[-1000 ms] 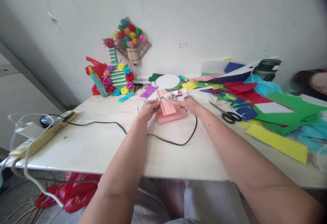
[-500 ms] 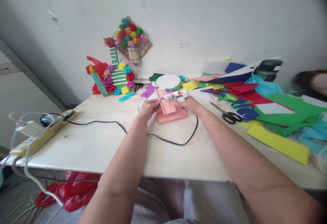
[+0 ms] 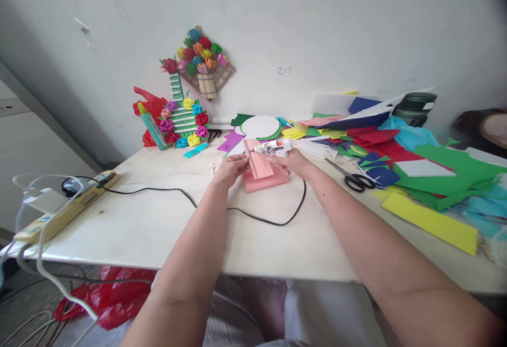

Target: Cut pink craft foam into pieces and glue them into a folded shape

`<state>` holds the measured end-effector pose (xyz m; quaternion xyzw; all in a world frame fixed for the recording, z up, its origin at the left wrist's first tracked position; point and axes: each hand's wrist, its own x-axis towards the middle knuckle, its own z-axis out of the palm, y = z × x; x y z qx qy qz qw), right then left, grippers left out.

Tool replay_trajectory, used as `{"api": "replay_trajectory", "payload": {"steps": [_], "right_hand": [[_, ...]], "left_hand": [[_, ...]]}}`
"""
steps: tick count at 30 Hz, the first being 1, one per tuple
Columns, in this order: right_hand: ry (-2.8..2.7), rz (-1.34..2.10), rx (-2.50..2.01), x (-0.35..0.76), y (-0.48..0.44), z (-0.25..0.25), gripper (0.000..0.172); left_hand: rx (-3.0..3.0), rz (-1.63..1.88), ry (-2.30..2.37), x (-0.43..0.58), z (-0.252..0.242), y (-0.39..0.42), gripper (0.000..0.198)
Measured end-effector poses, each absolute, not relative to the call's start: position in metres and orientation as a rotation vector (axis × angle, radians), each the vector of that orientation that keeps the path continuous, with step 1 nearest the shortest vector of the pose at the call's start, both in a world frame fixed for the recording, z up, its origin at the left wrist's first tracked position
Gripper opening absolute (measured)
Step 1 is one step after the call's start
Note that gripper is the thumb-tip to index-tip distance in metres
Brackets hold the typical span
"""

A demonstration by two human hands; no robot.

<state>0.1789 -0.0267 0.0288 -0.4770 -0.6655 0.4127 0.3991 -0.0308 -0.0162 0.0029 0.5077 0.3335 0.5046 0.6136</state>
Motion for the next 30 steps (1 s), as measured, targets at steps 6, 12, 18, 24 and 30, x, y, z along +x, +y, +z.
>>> {"api": "replay_trajectory", "payload": {"steps": [6,12,18,24,30], "right_hand": [[-1.695,1.052,-1.205,0.1780,-0.0231,0.0249,0.040],[-1.724,1.044,-1.193,0.1773,-0.0236,0.0246,0.041],[-1.772,1.049,-1.206,0.1780,-0.0280,0.0294,0.043],[-1.804,1.064,-1.221,0.1782,-0.0287,0.0304,0.045],[-1.800,1.043,-1.196,0.1774,-0.0299,0.0306,0.046]], "left_hand": [[1.129,1.210,0.794,-0.0316,0.0037,-0.0164,0.019],[1.106,1.250,0.828,-0.0326,0.0037,-0.0157,0.019],[1.118,1.282,0.809,-0.0360,0.0002,-0.0123,0.021],[1.123,1.304,0.785,-0.0395,-0.0037,-0.0082,0.023],[1.126,1.290,0.800,-0.0388,-0.0019,-0.0100,0.023]]}}
